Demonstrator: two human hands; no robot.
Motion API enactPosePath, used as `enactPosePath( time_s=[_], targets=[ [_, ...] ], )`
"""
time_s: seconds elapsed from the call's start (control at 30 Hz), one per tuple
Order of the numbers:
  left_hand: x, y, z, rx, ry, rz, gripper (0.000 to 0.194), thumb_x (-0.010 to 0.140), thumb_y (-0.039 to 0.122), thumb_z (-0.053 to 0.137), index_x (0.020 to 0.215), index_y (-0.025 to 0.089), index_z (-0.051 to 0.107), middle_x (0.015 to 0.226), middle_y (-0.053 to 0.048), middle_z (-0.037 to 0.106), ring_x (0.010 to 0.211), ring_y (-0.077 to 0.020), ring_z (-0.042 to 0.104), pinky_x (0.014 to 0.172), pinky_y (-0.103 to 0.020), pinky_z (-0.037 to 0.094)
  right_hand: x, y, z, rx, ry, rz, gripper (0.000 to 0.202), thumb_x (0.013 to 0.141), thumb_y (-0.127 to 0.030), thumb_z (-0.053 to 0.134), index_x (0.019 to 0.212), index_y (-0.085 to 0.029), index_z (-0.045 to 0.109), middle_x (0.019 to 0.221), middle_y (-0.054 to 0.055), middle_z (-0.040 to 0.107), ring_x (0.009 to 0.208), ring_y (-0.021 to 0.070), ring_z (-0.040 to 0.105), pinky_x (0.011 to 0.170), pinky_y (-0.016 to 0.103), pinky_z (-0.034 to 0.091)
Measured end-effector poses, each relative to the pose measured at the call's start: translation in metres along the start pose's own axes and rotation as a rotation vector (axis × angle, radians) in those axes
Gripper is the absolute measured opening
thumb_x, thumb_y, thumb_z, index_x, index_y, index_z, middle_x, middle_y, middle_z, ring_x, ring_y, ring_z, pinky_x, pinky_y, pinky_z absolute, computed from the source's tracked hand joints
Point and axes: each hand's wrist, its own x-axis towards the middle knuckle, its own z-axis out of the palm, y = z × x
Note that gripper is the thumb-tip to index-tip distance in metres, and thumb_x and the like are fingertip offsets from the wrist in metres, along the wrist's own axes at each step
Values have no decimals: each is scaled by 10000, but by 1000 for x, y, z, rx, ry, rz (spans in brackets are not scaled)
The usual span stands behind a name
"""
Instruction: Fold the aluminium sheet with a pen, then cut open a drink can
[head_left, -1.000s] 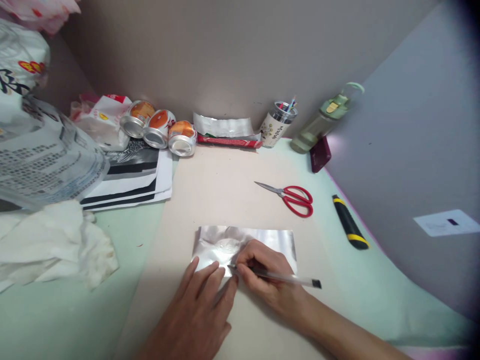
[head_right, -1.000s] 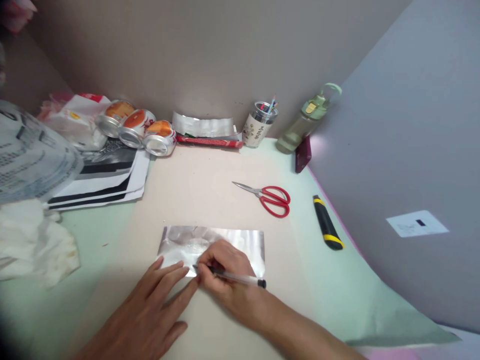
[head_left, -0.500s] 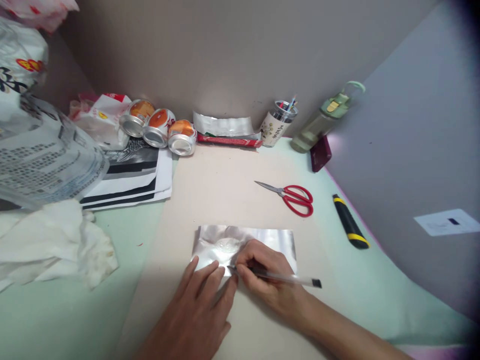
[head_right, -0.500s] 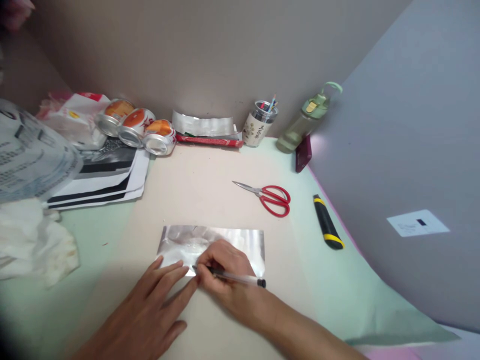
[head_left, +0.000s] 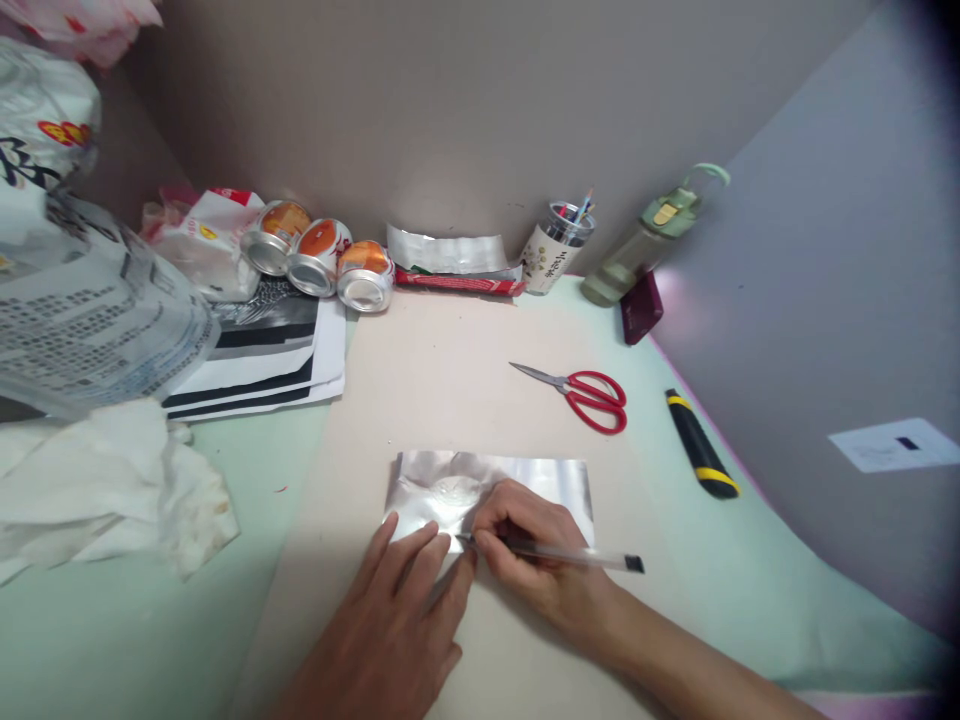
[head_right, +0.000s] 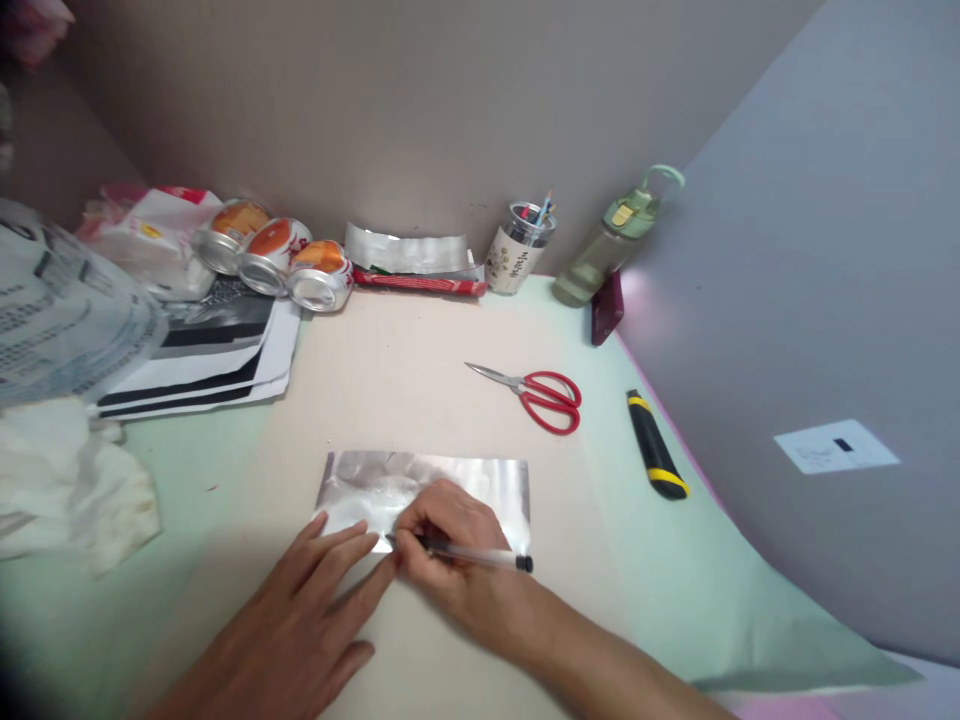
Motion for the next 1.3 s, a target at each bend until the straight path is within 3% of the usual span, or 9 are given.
enactPosePath(
  time_s=[0.23, 0.37, 0.53, 0.7, 0.83, 0.93, 1.1, 1.3],
  targets=[
    [1, -1, -1, -2, -57, -27, 440, 952, 490, 541, 1286, 205, 580, 1189, -55, 701, 1170, -260, 589, 1068, -473, 366, -1, -2, -1, -17, -18, -11, 166, 873, -83, 560, 760, -202, 541, 744, -16, 526, 700, 135, 484, 621, 259, 369],
    [1, -4, -4, -9, -9, -15, 385, 978, 458, 496, 1257, 210, 592, 1156, -40, 725, 1139, -232, 611, 1056, -444, 349, -1, -2, -2, 6, -11, 21, 173, 877, -89, 540, 745, -200, 535, 750, -11, 539, 694, 135, 489, 617, 258, 369],
    [1, -4, -7, -47, 51, -36, 320, 1025, 327, 380, 1235, 219, 596, 1136, -25, 745, 1099, -196, 634, 1146, -436, 154, 2, -3, -4, 103, 14, 111, 149, 892, -163, 535, 748, -195, 555, 752, -2, 554, 684, 142, 492, 609, 264, 374],
    [-3, -5, -6, -69, 46, -67, 317, 994, 393, 461, 1210, 218, 614, 1153, -35, 749, 1108, -189, 636, 1202, -376, 15, 5, -4, -4, 129, 41, 151, 145, 883, -188, 548, 739, -192, 564, 734, -6, 552, 668, 139, 482, 592, 261, 364],
    [-7, -6, -5, -82, 63, -134, 466, 802, 524, 722, 1182, 264, 647, 1143, -33, 750, 1127, -232, 624, 1214, -393, 20, 5, -5, -4, 96, 38, 138, 129, 883, -175, 559, 760, -192, 591, 755, -2, 574, 686, 139, 506, 609, 260, 380],
    [-7, -6, -5, -80, 67, -163, 529, 720, 542, 792, 1162, 282, 662, 1120, -26, 751, 1134, -248, 617, 1213, -399, 28, 4, -4, -4, 82, 35, 141, 122, 884, -169, 567, 772, -195, 604, 771, 0, 585, 700, 141, 518, 618, 261, 387],
    [-6, -7, -8, -38, 7, -97, 424, 884, 507, 632, 1228, 259, 628, 1131, -26, 740, 1152, -249, 603, 1193, -433, 54, 4, -3, 0, 45, 48, 137, 105, 890, -168, 578, 801, -198, 624, 788, 1, 602, 707, 139, 531, 627, 260, 394],
    [-9, -10, -7, 26, -22, -63, 406, 954, 492, 520, 1271, 248, 592, 1176, -26, 721, 1189, -259, 575, 1112, -468, 235, 4, -3, 3, 25, 61, 96, 113, 875, -150, 577, 777, -197, 609, 765, -6, 582, 680, 127, 511, 605, 248, 381]
  ],
)
